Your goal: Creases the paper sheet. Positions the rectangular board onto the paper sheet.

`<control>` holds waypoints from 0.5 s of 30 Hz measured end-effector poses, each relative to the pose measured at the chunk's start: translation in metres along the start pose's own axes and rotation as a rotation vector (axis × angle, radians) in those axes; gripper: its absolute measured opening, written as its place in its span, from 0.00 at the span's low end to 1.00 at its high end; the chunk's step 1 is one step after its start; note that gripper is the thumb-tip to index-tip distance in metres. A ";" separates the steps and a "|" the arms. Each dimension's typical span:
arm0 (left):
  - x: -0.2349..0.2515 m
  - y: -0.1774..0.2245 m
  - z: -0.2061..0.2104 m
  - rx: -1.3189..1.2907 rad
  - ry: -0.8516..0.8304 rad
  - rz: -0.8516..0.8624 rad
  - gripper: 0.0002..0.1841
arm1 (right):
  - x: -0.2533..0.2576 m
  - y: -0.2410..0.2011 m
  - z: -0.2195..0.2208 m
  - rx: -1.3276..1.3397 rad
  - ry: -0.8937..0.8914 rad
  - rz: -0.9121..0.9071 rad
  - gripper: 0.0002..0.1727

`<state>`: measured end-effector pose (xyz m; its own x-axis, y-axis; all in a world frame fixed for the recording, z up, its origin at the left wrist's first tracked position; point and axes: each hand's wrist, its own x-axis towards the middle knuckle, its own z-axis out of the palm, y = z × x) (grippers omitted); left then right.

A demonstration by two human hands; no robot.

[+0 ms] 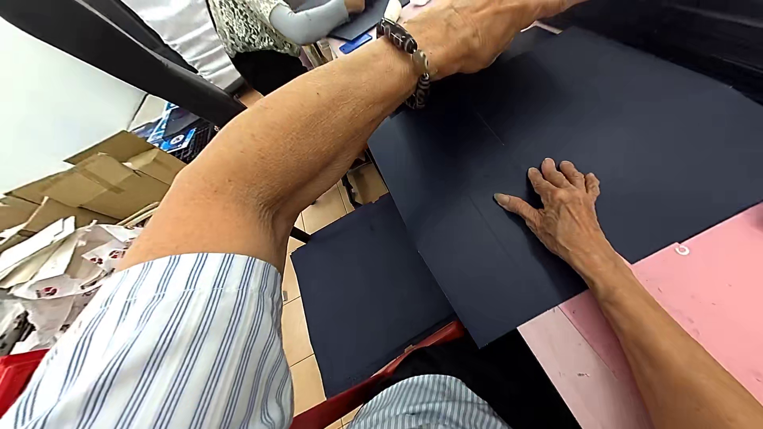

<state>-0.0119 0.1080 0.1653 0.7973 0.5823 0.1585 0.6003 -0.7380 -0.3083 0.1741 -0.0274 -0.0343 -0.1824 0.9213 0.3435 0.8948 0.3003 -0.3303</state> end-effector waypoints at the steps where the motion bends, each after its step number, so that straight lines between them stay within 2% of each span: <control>1: 0.001 -0.002 0.000 0.000 0.012 0.023 0.33 | 0.007 -0.003 0.002 0.007 -0.006 0.006 0.50; 7: 0.004 0.006 -0.006 0.053 -0.074 -0.027 0.37 | 0.041 -0.009 0.017 0.024 -0.022 0.021 0.50; 15: 0.001 0.019 0.007 0.007 -0.055 -0.011 0.38 | 0.066 -0.012 0.020 0.024 -0.067 0.057 0.52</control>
<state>0.0003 0.0970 0.1529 0.7861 0.6083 0.1099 0.6082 -0.7294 -0.3131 0.1436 0.0349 -0.0253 -0.1590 0.9513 0.2641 0.8948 0.2519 -0.3686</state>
